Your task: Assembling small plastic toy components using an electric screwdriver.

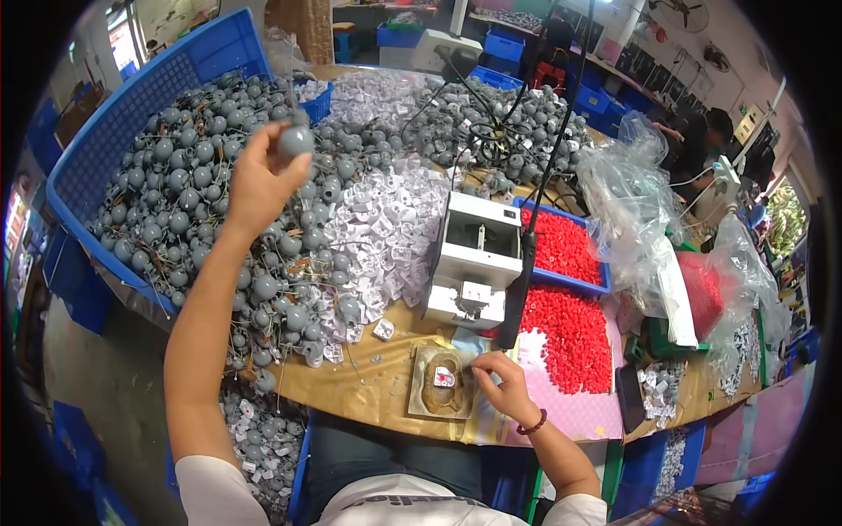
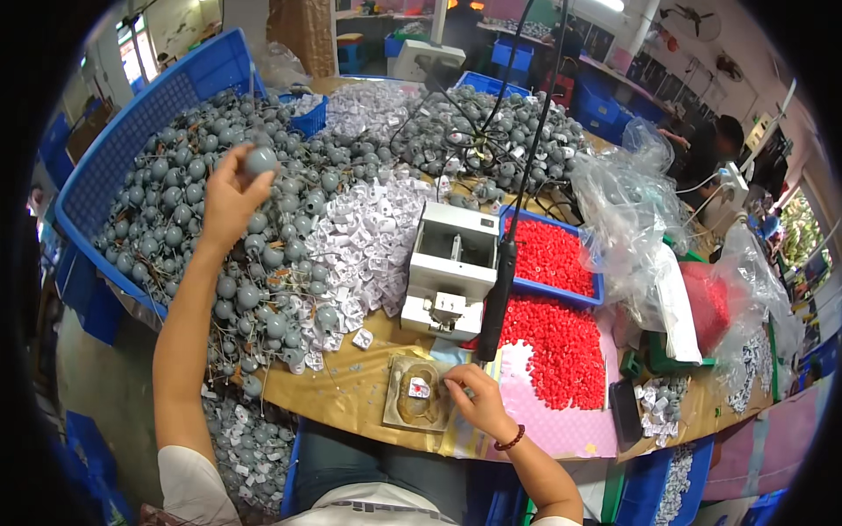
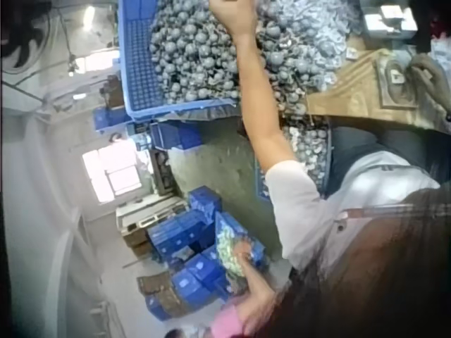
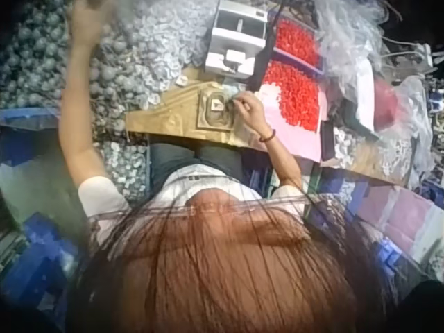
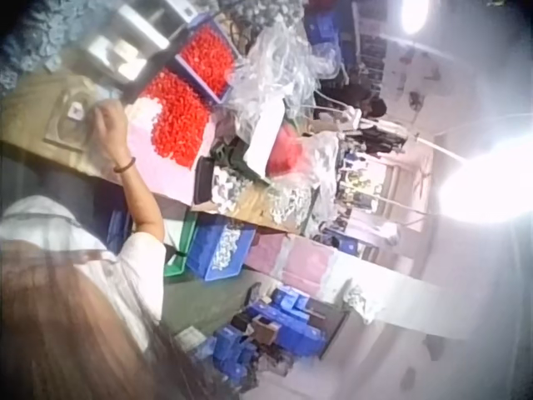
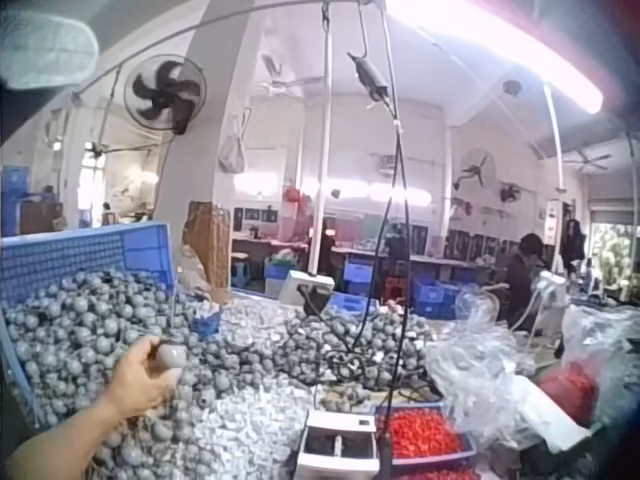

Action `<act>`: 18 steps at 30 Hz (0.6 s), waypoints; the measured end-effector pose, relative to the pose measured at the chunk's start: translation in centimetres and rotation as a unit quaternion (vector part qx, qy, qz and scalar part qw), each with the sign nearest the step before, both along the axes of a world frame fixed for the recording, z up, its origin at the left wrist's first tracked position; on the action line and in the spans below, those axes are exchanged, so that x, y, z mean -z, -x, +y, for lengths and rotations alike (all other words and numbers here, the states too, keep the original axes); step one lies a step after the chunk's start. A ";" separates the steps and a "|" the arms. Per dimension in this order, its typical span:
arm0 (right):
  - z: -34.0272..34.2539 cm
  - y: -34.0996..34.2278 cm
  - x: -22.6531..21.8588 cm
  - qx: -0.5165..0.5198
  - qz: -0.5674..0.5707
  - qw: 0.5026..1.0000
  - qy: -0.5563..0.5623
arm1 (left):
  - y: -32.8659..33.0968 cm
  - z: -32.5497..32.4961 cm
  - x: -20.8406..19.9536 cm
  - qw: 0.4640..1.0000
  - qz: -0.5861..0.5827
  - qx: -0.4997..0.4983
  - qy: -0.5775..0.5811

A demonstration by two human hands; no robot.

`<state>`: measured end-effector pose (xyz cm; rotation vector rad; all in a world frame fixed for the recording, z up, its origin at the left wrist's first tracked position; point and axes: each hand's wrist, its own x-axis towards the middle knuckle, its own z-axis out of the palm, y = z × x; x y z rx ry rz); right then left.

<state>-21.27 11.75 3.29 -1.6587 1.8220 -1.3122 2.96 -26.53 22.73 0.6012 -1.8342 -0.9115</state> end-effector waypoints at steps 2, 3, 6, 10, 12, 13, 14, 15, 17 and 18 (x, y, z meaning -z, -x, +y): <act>0.2 0.0 -0.2 0.002 0.003 1.000 0.001 | 0.7 3.9 -3.8 0.997 0.063 0.045 0.022; 0.3 0.0 -0.3 0.005 0.004 1.000 0.001 | 1.1 5.1 -5.2 0.993 0.085 0.063 0.047; 0.2 -0.5 -0.7 -0.004 -0.005 1.000 0.008 | 0.3 6.5 -5.6 0.990 0.055 0.132 0.012; -0.6 -0.1 -3.7 0.003 0.028 0.997 0.070 | 0.1 9.4 -2.8 0.942 0.049 0.293 -0.154; -1.7 0.2 -6.3 0.004 0.045 0.993 0.113 | 0.0 11.4 -1.2 0.908 0.040 0.347 -0.232; -2.3 0.1 -7.8 0.000 0.064 0.989 0.131 | 0.6 12.5 -0.2 0.890 0.043 0.370 -0.263; -2.8 0.1 -9.4 -0.002 0.083 0.985 0.150 | 1.1 13.7 0.5 0.856 0.058 0.401 -0.322; -3.8 0.0 -10.8 -0.015 0.112 0.977 0.180 | 1.3 14.8 1.4 0.850 0.048 0.424 -0.310; -5.2 -0.2 -12.9 -0.040 0.179 0.966 0.182 | 1.6 16.3 2.2 0.823 0.012 0.463 -0.329; -5.9 -0.2 -12.6 -0.067 0.161 0.972 0.160 | 1.8 17.1 2.6 0.809 0.005 0.477 -0.344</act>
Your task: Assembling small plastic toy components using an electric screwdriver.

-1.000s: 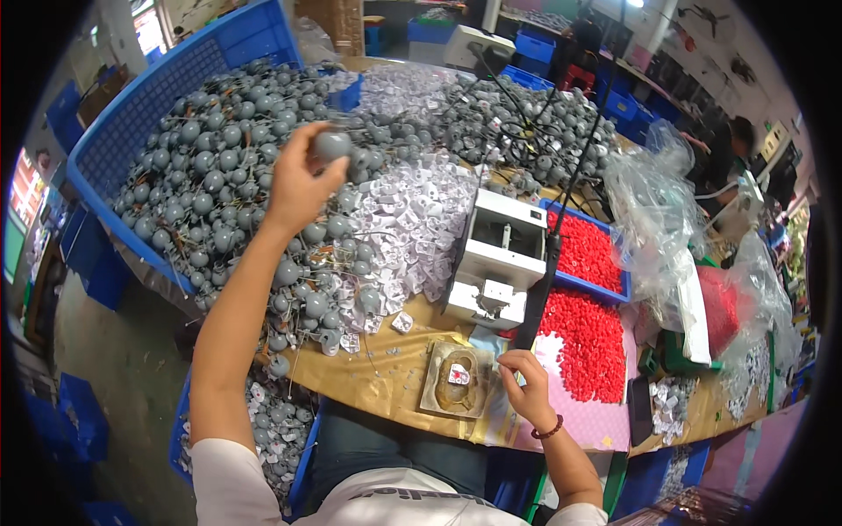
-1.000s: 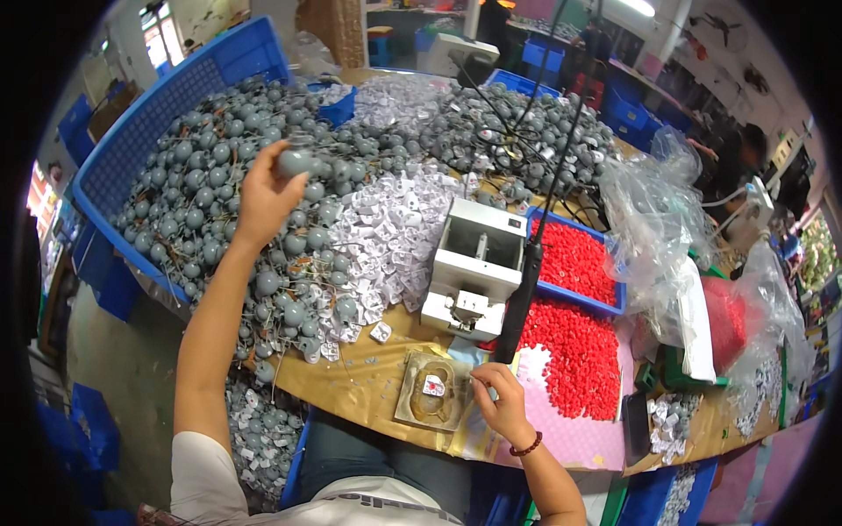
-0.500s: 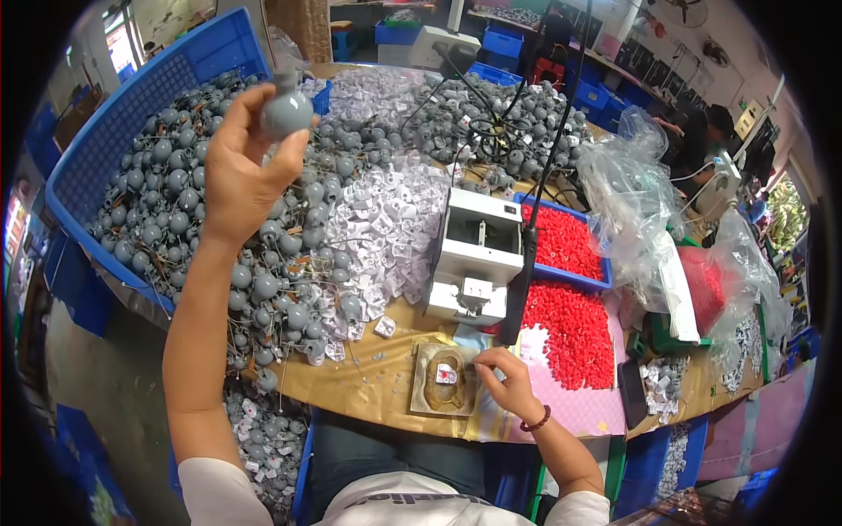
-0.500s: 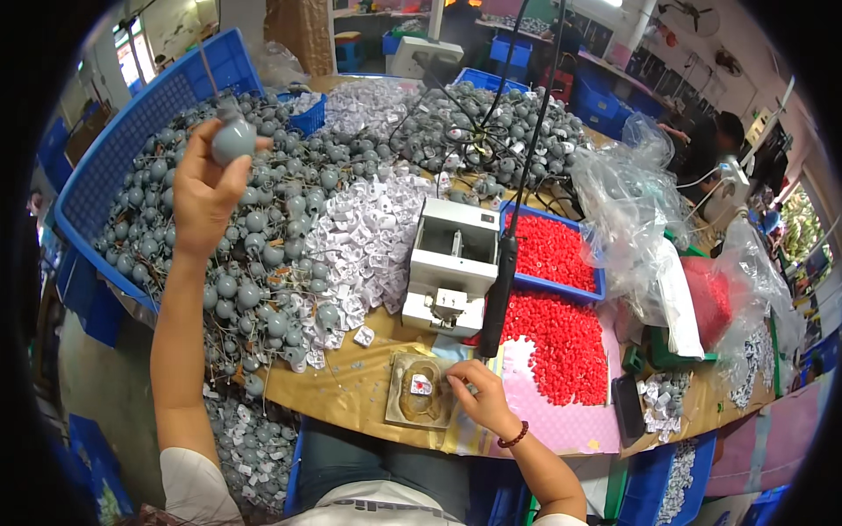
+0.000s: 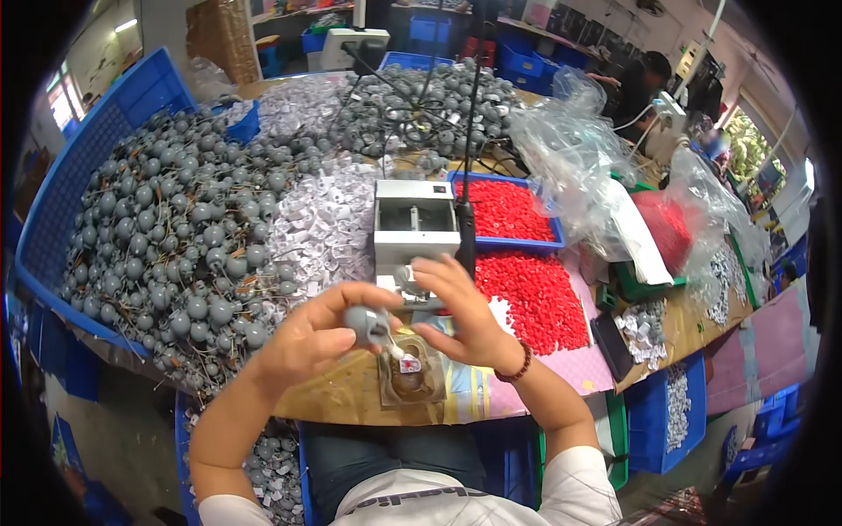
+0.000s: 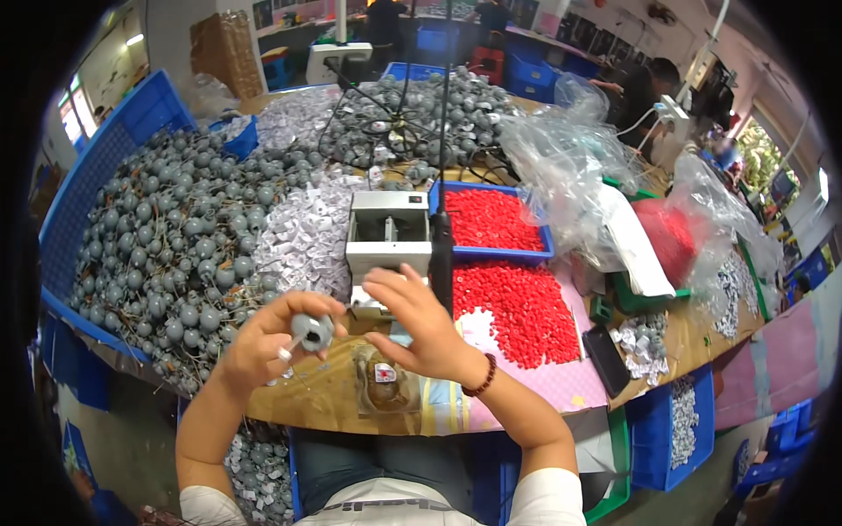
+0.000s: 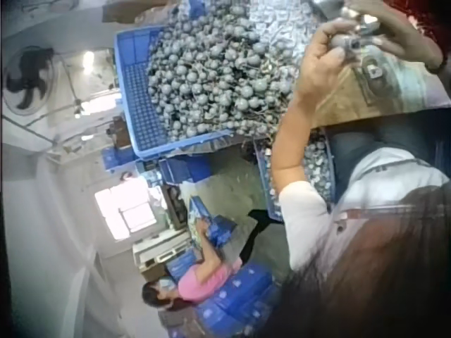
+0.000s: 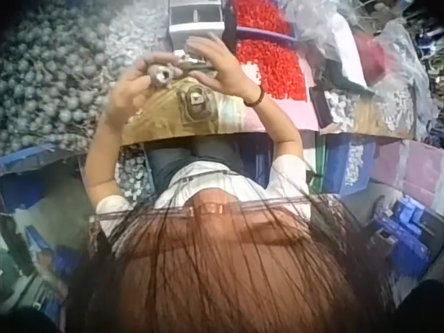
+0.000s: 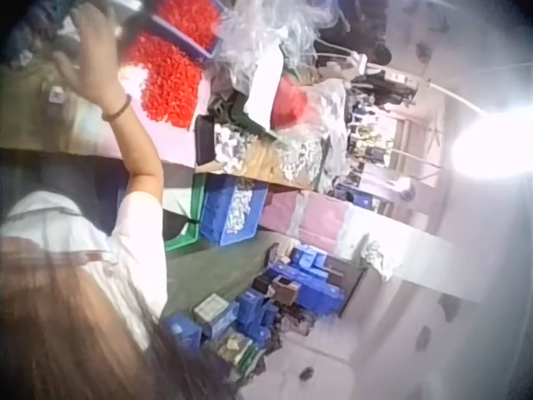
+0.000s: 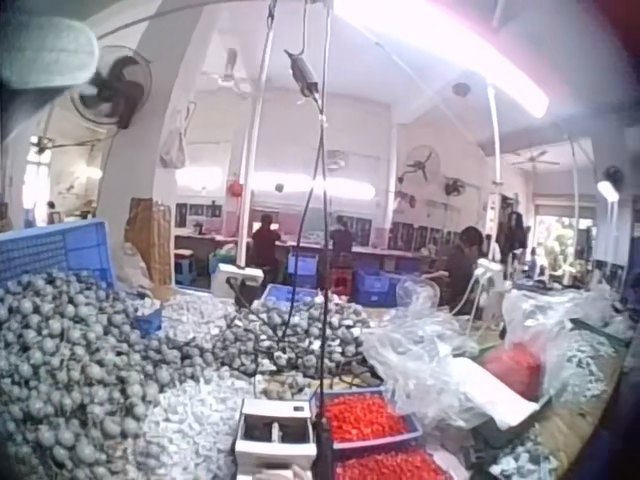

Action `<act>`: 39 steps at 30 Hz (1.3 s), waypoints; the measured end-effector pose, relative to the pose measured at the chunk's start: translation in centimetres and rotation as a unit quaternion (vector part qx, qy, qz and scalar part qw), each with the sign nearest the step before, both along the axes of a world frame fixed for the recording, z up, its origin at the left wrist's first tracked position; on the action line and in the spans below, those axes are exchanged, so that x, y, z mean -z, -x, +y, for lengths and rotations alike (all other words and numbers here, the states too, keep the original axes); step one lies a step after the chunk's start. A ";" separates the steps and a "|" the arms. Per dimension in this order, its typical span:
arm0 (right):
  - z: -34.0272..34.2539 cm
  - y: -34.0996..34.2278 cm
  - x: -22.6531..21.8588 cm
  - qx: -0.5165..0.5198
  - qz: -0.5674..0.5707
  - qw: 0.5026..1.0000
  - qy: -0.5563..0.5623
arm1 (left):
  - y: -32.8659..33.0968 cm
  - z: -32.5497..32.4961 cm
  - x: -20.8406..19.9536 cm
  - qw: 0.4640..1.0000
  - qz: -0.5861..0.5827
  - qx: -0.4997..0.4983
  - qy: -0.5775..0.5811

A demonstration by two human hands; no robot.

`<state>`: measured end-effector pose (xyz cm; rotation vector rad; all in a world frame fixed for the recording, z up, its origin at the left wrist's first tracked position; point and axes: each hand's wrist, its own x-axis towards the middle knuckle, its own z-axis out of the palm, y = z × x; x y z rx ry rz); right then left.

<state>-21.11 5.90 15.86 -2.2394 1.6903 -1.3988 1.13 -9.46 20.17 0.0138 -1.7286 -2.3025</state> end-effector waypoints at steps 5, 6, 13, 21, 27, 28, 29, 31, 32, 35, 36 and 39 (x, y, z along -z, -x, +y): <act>2.1 -0.1 3.7 -0.122 -0.314 0.888 -0.313 | 0.1 2.1 3.0 0.996 -0.045 -0.003 -0.080; 2.9 0.1 4.5 -0.116 -0.390 0.838 -0.364 | -0.1 2.2 4.0 0.998 -0.043 -0.008 -0.038; 4.7 0.2 8.1 -0.057 -0.308 0.859 -0.405 | -2.7 5.4 11.7 0.957 -0.097 -0.121 0.247; 4.3 -2.8 11.2 0.035 0.041 0.983 -0.173 | -3.4 9.2 15.3 0.898 -0.107 -0.169 0.391; 4.1 -3.2 12.1 0.045 0.172 0.971 -0.159 | -2.8 10.3 16.6 0.865 -0.099 -0.179 0.457; 4.1 -3.3 12.1 0.041 0.187 0.968 -0.161 | -2.7 10.4 16.7 0.866 -0.096 -0.179 0.458; 4.2 -3.4 11.8 0.037 0.199 0.966 -0.160 | -2.5 10.5 16.8 0.866 -0.091 -0.178 0.459; 4.3 -3.6 11.5 0.032 0.220 0.961 -0.166 | -2.5 10.5 16.9 0.866 -0.090 -0.172 0.461; 4.4 -3.7 11.5 0.031 0.230 0.957 -0.173 | -2.5 10.5 16.9 0.866 -0.090 -0.169 0.463; 4.7 -4.0 11.2 0.029 0.241 0.952 -0.187 | -2.5 10.1 17.0 0.866 -0.090 -0.163 0.464; 4.7 -4.0 11.1 0.029 0.242 0.951 -0.188 | -2.6 10.0 16.9 0.867 -0.090 -0.163 0.463; 4.6 -3.9 11.1 0.027 0.243 0.951 -0.189 | -2.6 10.2 16.9 0.873 -0.092 -0.155 0.453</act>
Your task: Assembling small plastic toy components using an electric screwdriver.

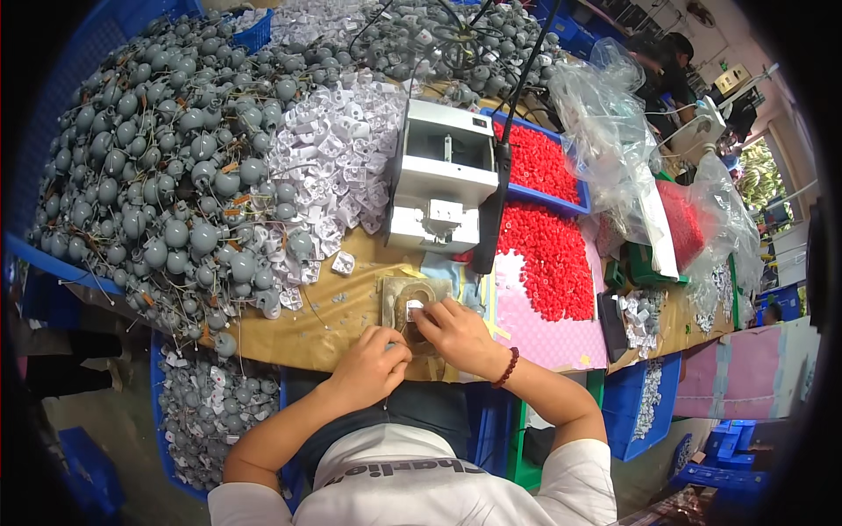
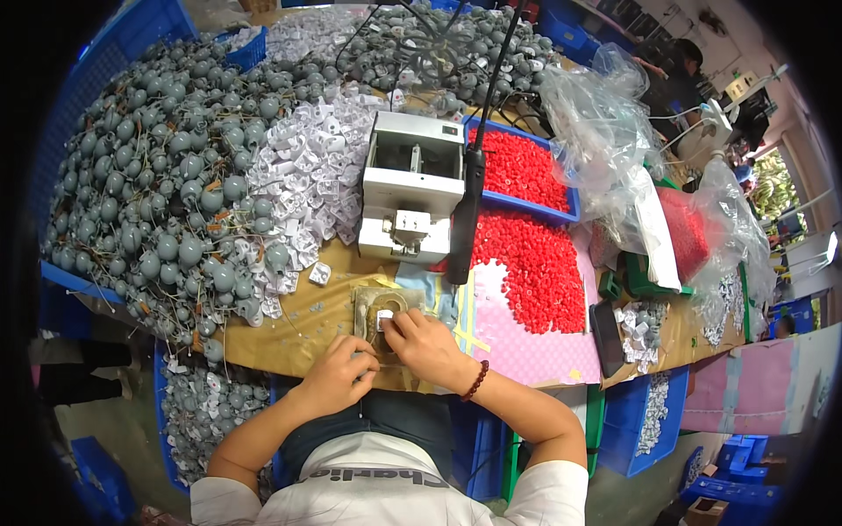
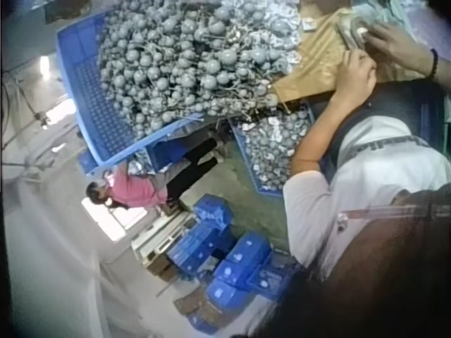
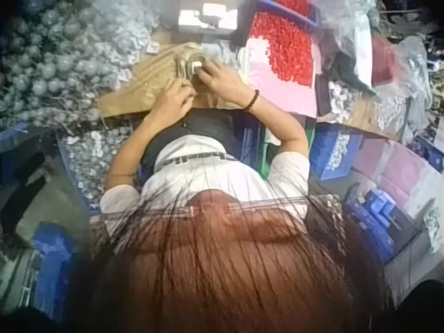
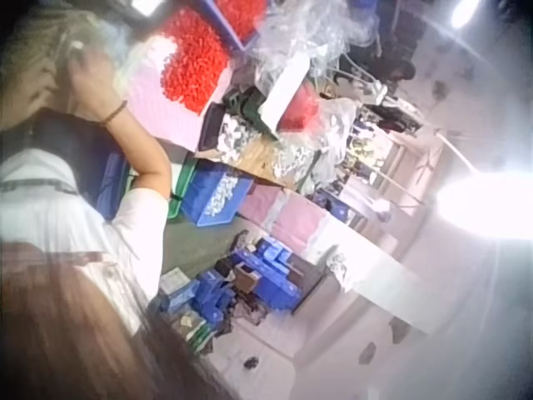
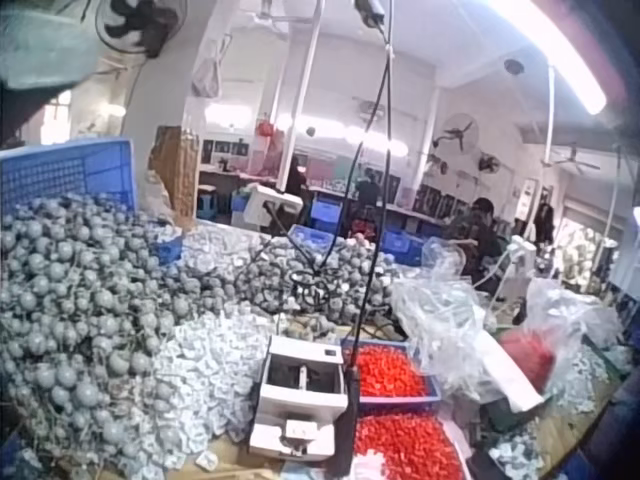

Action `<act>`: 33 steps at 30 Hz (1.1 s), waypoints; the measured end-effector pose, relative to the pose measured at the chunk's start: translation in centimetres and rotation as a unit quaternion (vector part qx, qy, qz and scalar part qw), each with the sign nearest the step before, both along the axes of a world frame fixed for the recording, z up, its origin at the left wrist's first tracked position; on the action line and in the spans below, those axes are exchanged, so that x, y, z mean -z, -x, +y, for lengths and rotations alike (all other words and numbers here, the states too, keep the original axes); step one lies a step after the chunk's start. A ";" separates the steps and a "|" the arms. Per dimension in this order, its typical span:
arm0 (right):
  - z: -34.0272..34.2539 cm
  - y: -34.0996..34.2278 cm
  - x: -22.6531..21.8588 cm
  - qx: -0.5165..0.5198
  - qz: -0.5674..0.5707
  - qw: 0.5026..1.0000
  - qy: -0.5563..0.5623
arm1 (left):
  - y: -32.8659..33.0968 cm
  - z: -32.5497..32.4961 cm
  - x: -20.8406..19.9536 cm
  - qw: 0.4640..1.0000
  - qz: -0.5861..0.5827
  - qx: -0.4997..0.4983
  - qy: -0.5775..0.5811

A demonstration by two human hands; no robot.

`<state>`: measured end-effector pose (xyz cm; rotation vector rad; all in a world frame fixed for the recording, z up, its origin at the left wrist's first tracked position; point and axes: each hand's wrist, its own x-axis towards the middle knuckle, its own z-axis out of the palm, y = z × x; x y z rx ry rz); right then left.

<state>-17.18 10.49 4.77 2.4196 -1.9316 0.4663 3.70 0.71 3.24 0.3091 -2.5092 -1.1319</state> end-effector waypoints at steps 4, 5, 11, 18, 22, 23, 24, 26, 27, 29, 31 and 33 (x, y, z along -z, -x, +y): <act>-0.2 -0.2 -0.4 0.004 0.001 1.000 -0.011 | 0.6 0.3 0.0 1.000 0.008 0.007 -0.007; -0.3 -0.3 -0.6 0.010 0.003 1.000 -0.022 | 0.8 0.4 0.0 1.000 0.010 0.007 -0.007; -0.7 -0.7 -0.8 0.034 -0.012 0.998 -0.047 | 0.9 0.9 0.3 1.000 0.023 -0.002 -0.009; -0.2 -1.1 -0.2 0.014 0.026 0.999 -0.019 | 0.0 -0.3 0.3 0.999 0.013 -0.021 -0.022; -0.5 -0.3 -0.1 -0.035 0.049 0.998 -0.021 | -0.1 -0.7 0.1 1.000 0.008 -0.025 -0.011; -0.7 -0.3 -0.2 -0.043 0.057 0.997 -0.027 | 0.0 -0.7 0.1 1.000 0.007 -0.023 -0.008; -0.6 -0.3 -0.3 -0.046 0.064 0.996 -0.035 | 0.1 -0.6 0.1 1.000 0.006 -0.017 -0.008; -0.6 -0.4 -0.3 -0.050 0.075 0.994 -0.054 | 0.2 -0.5 0.0 1.000 0.006 -0.014 -0.008; -0.5 -0.6 -0.2 -0.044 0.077 0.994 -0.063 | 0.2 -0.4 0.1 1.000 0.007 -0.015 -0.009; -0.3 -1.0 0.3 -0.028 0.078 0.993 -0.082 | 0.3 -0.4 0.3 1.000 0.010 -0.015 -0.008; -0.4 -1.2 0.4 -0.006 0.067 0.993 -0.094 | 0.3 -0.8 0.4 1.000 0.012 -0.019 -0.002; -0.4 -1.1 0.4 0.013 0.046 0.994 -0.096 | 0.3 -1.3 0.4 0.999 0.014 -0.042 0.004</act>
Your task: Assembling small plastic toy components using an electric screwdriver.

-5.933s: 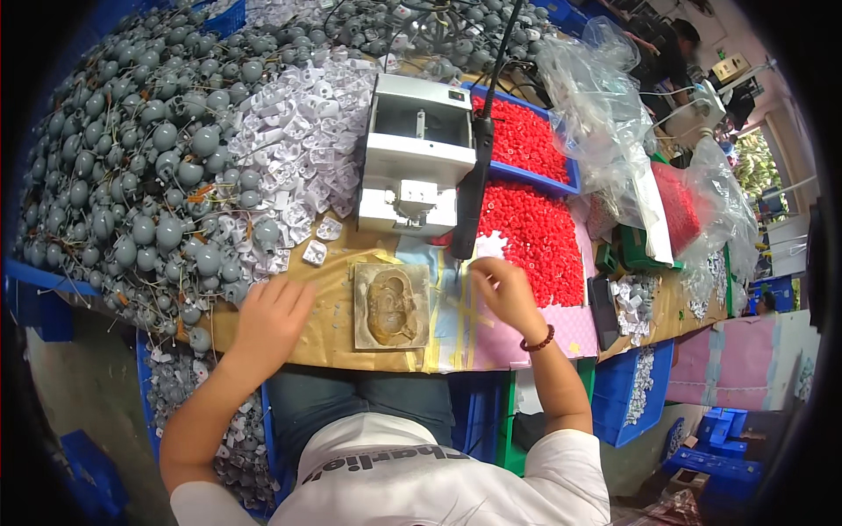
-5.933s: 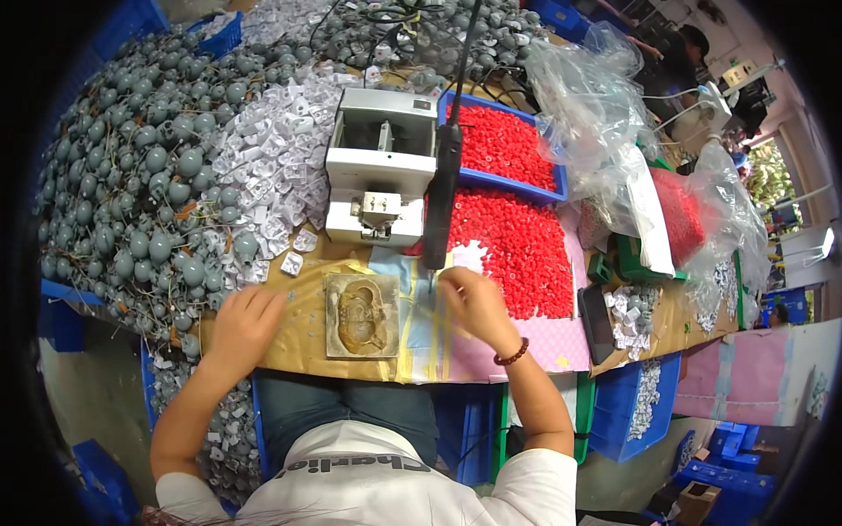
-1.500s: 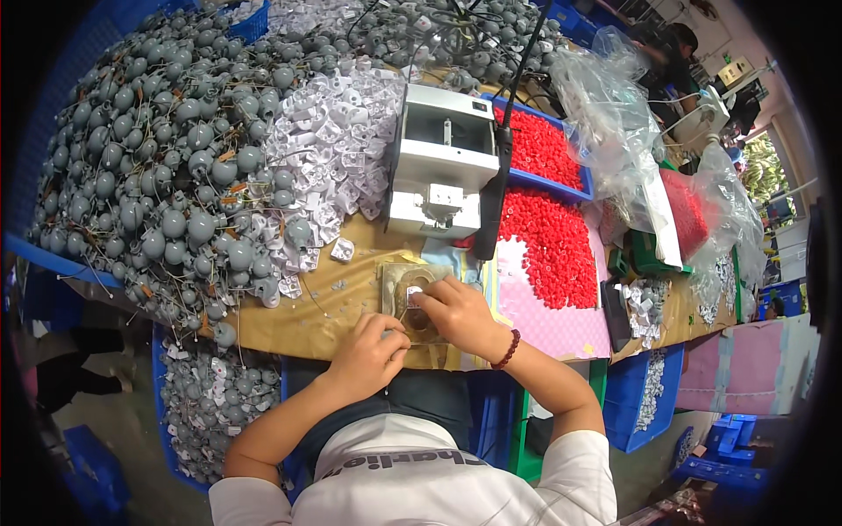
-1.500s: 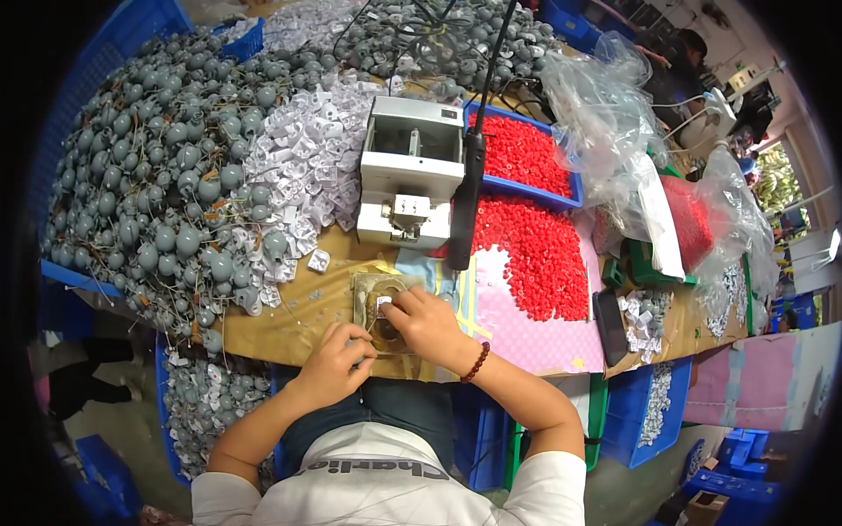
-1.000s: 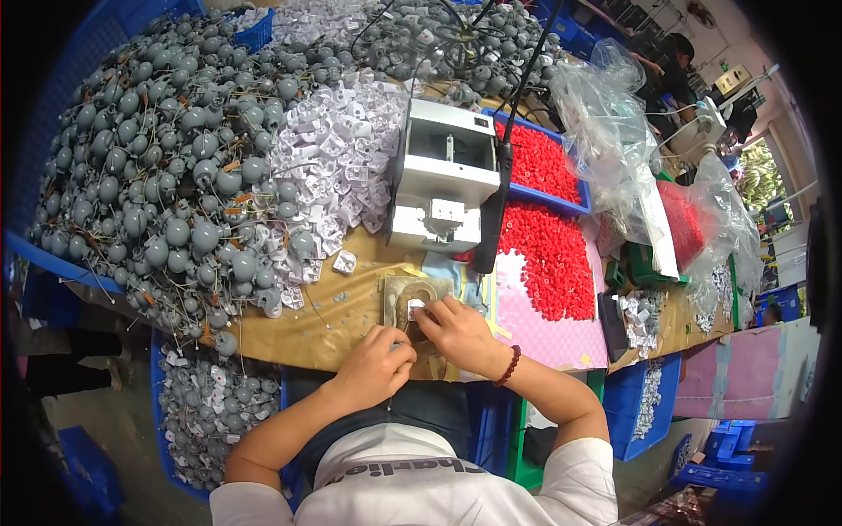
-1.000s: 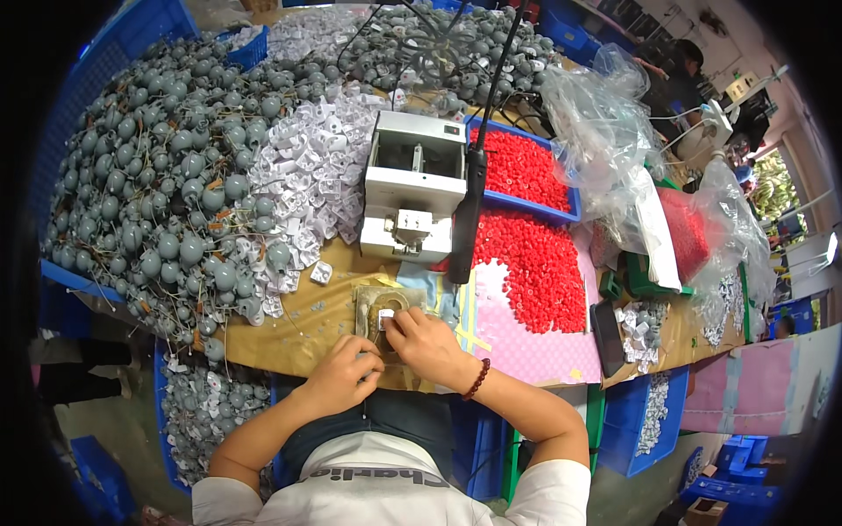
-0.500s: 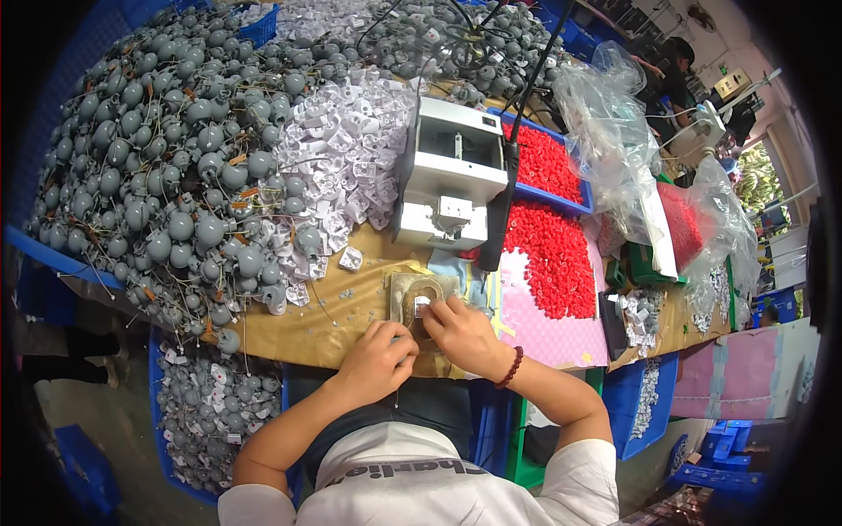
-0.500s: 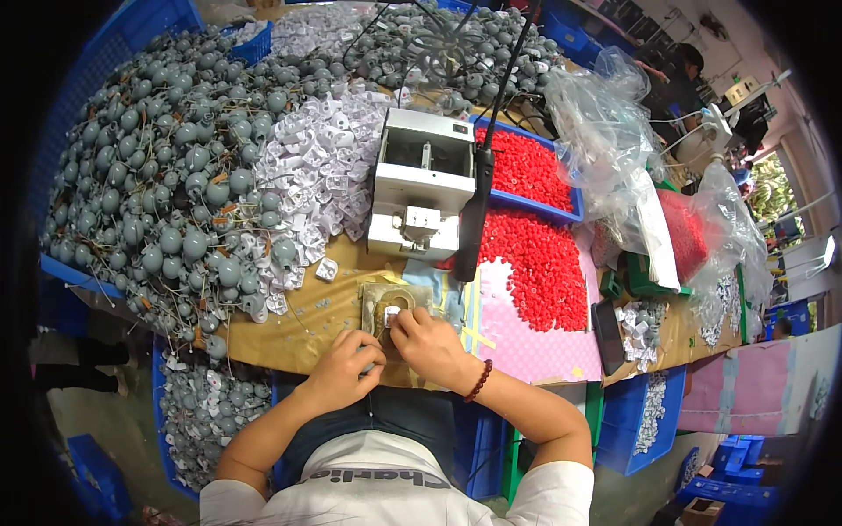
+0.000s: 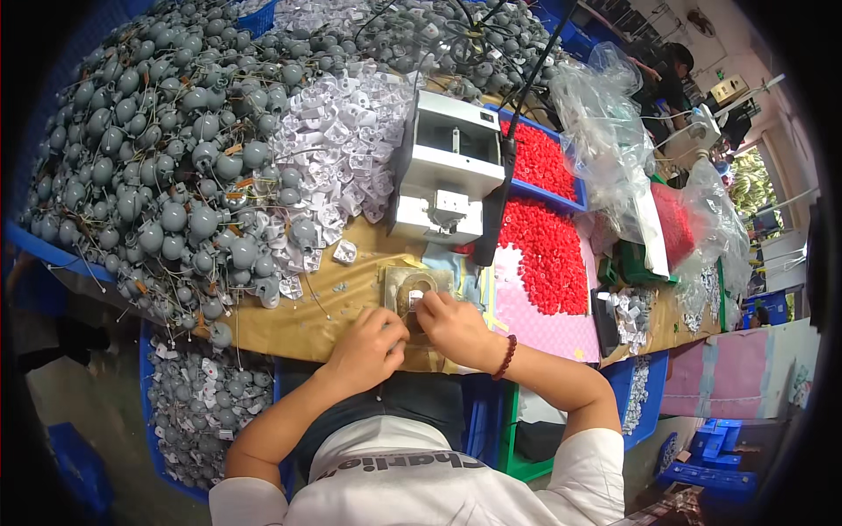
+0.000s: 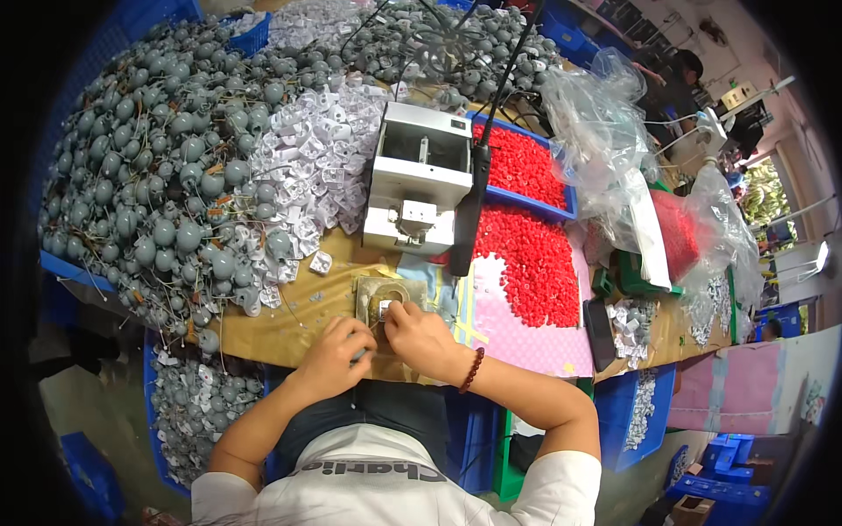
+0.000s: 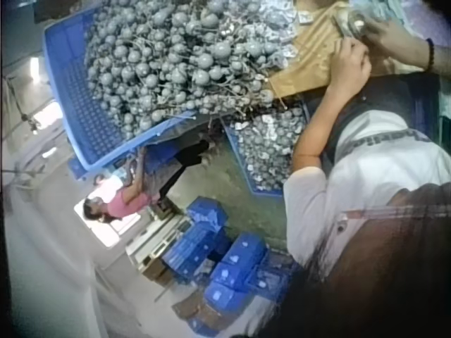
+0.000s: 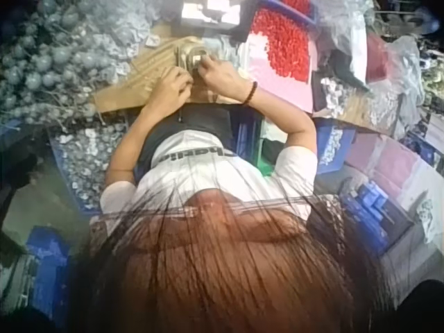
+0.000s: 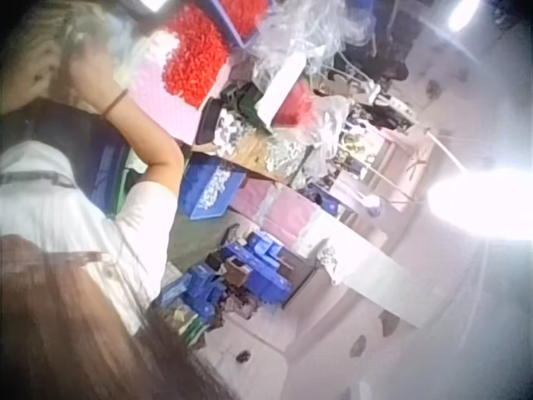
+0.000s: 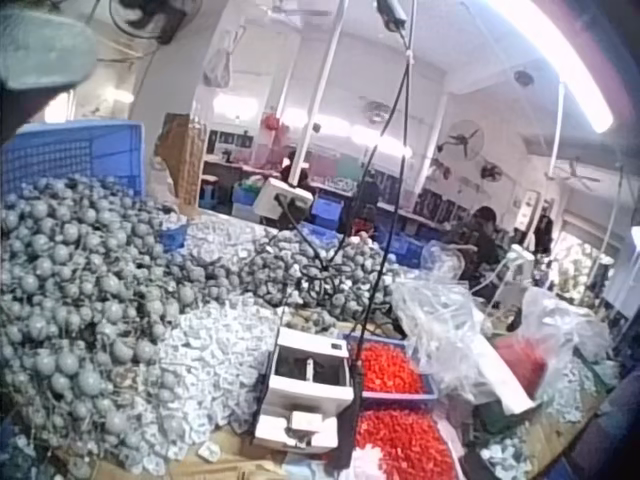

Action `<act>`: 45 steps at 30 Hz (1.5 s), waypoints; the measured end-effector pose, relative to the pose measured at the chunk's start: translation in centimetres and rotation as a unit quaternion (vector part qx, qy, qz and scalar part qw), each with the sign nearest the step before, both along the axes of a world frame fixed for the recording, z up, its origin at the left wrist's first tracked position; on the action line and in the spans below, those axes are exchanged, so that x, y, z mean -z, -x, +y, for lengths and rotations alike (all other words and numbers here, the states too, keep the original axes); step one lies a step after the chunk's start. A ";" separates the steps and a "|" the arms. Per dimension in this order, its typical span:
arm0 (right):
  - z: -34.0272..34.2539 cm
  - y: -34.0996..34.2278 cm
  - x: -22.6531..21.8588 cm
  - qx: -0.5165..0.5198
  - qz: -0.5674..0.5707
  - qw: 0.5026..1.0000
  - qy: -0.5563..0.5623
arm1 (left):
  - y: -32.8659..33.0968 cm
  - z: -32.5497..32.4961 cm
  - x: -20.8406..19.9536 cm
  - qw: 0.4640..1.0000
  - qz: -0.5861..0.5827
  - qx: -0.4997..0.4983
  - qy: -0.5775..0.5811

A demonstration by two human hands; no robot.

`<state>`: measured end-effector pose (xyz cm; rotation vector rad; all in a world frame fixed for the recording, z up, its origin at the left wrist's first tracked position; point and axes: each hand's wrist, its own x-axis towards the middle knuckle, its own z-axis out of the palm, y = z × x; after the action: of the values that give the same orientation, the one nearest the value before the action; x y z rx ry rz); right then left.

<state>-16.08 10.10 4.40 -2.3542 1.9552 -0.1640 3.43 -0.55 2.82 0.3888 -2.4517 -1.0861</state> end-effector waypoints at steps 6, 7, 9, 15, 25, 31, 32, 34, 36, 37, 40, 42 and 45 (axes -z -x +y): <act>0.6 0.4 -0.2 0.015 -0.100 0.994 0.039 | 1.9 0.4 -0.6 0.976 -0.020 -0.088 0.196; 0.7 0.7 -0.3 0.015 -0.138 0.989 0.051 | 2.3 1.1 0.0 0.972 -0.038 -0.078 0.220; 1.5 3.0 -0.2 0.050 -0.267 0.961 0.048 | 3.1 1.2 1.2 0.965 -0.055 -0.068 0.249; 6.0 7.3 0.0 0.147 -0.350 0.924 0.044 | 3.2 1.0 2.2 0.964 -0.043 -0.048 0.258; 4.8 4.2 5.2 0.247 -0.338 0.883 0.210 | 3.4 0.2 2.6 0.969 0.000 -0.032 0.244; 1.7 4.3 3.0 0.237 -0.813 0.527 0.062 | 3.5 0.5 2.7 0.970 0.011 -0.033 0.239; 1.3 4.2 1.9 0.218 -0.843 0.492 0.011 | 3.4 0.5 2.8 0.970 0.013 -0.035 0.241; 0.6 4.5 1.0 0.210 -0.846 0.484 -0.078 | 3.5 0.3 2.7 0.969 0.019 -0.035 0.242; -0.3 4.8 0.9 0.213 -0.760 0.601 -0.124 | 3.5 0.1 2.6 0.970 0.023 -0.034 0.240; -0.7 4.9 0.8 0.213 -0.710 0.655 -0.145 | 3.5 0.0 2.6 0.970 0.028 -0.035 0.239; -1.6 4.6 0.6 0.212 -0.541 0.805 -0.118 | 3.5 -0.1 2.8 0.971 0.044 -0.038 0.232; -1.9 4.3 0.4 0.198 -0.444 0.870 -0.081 | 3.5 -0.2 2.7 0.972 0.050 -0.039 0.225; -2.0 3.9 0.7 0.189 -0.388 0.901 -0.039 | 3.7 -0.3 2.6 0.977 0.050 -0.047 0.201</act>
<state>-19.95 8.11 3.73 -1.4574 1.8741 -0.8699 -0.27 -0.85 0.18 0.3071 -2.4553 -0.5369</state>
